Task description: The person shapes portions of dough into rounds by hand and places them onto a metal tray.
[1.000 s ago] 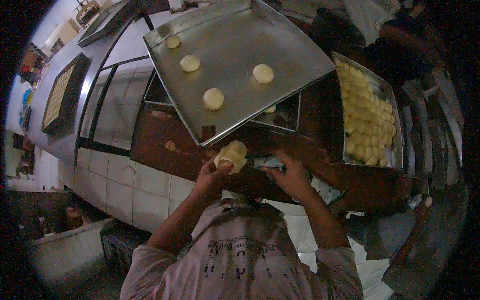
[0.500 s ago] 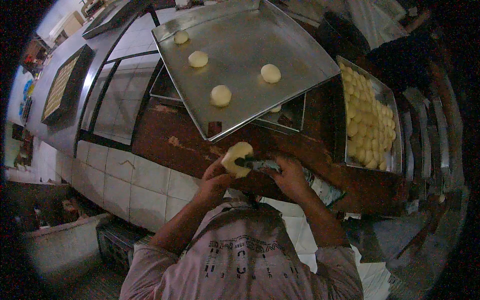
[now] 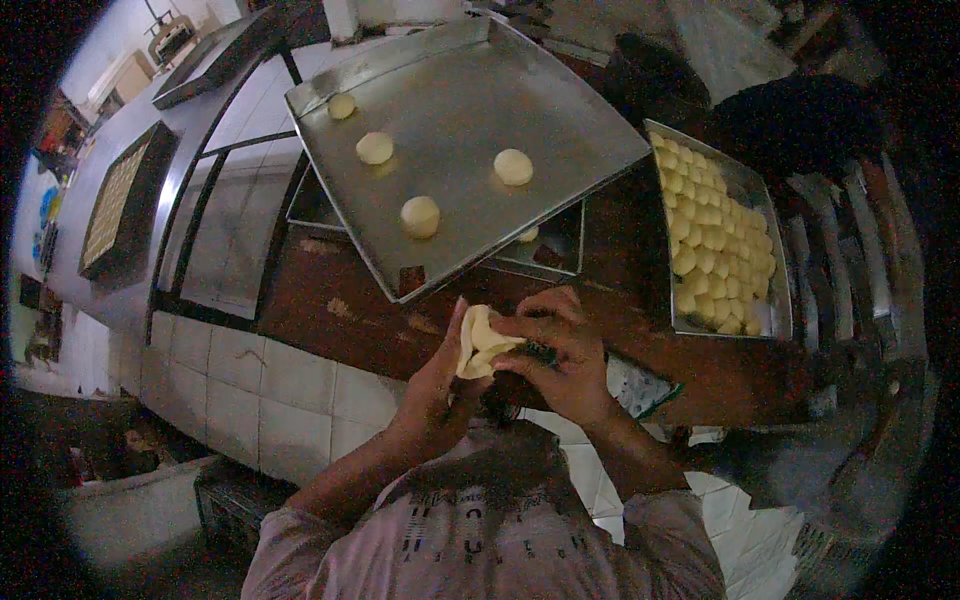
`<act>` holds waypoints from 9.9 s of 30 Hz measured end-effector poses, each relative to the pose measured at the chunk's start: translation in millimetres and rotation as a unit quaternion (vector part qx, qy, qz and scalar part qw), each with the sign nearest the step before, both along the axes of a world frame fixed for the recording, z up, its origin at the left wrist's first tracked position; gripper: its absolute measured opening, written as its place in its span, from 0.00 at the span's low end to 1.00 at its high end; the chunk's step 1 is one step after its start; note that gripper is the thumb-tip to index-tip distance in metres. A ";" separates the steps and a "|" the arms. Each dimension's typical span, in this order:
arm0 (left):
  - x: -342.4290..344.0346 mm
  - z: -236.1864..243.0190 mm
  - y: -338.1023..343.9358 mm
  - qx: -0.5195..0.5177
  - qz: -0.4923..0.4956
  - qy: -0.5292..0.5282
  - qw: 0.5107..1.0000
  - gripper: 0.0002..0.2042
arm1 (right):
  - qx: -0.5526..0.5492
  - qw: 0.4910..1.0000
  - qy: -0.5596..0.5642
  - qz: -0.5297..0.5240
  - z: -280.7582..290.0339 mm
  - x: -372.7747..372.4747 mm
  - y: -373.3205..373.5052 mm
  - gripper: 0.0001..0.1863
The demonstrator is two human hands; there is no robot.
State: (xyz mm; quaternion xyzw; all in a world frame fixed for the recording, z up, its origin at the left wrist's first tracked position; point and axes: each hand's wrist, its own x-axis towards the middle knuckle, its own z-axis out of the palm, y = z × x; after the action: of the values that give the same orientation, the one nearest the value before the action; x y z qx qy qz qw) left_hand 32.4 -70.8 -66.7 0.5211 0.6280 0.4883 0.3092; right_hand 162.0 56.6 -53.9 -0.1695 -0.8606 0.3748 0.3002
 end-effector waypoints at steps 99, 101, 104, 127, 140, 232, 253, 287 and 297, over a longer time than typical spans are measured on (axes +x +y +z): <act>10.1 34.4 92.5 0.225 0.057 0.196 0.953 0.10 | -0.491 0.822 0.241 -0.156 14.8 10.6 14.4 0.21; 7.1 28.6 91.4 0.200 0.018 0.131 0.971 0.09 | -0.521 0.811 0.229 -0.139 22.1 9.9 16.3 0.21; 6.8 29.4 90.5 0.131 -0.017 -0.005 0.991 0.08 | -0.614 0.757 0.210 -0.081 17.2 17.9 24.4 0.23; 5.2 29.9 99.9 0.049 0.038 -0.098 0.993 0.11 | -0.548 0.804 0.212 -0.088 15.2 19.8 24.8 0.24; 9.6 30.6 104.1 0.107 0.015 -0.136 0.985 0.11 | -0.582 0.768 0.252 -0.096 22.0 18.1 22.4 0.22; -54.9 10.8 -14.8 -0.253 0.056 -0.289 0.922 0.19 | -0.047 0.954 -0.293 -0.045 -4.6 51.5 68.9 0.25; -8.9 -20.9 52.2 0.046 -0.103 0.206 0.972 0.15 | -0.295 0.932 -0.142 -0.154 -35.9 66.8 57.3 0.32; -20.0 -18.4 -13.8 0.028 -0.042 -0.484 0.873 0.34 | -0.008 0.961 -0.274 -0.026 -14.6 27.8 23.4 0.36; 2.3 18.6 7.3 0.020 -0.029 -0.219 0.975 0.32 | 0.094 0.995 0.014 0.006 39.1 7.1 22.1 0.31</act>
State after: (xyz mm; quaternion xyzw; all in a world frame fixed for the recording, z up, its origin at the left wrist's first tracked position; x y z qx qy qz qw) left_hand 34.7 -63.5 -48.1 0.4259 0.5201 0.5933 0.4428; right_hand 169.2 78.7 -14.8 -0.1297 -0.8886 0.2968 0.3247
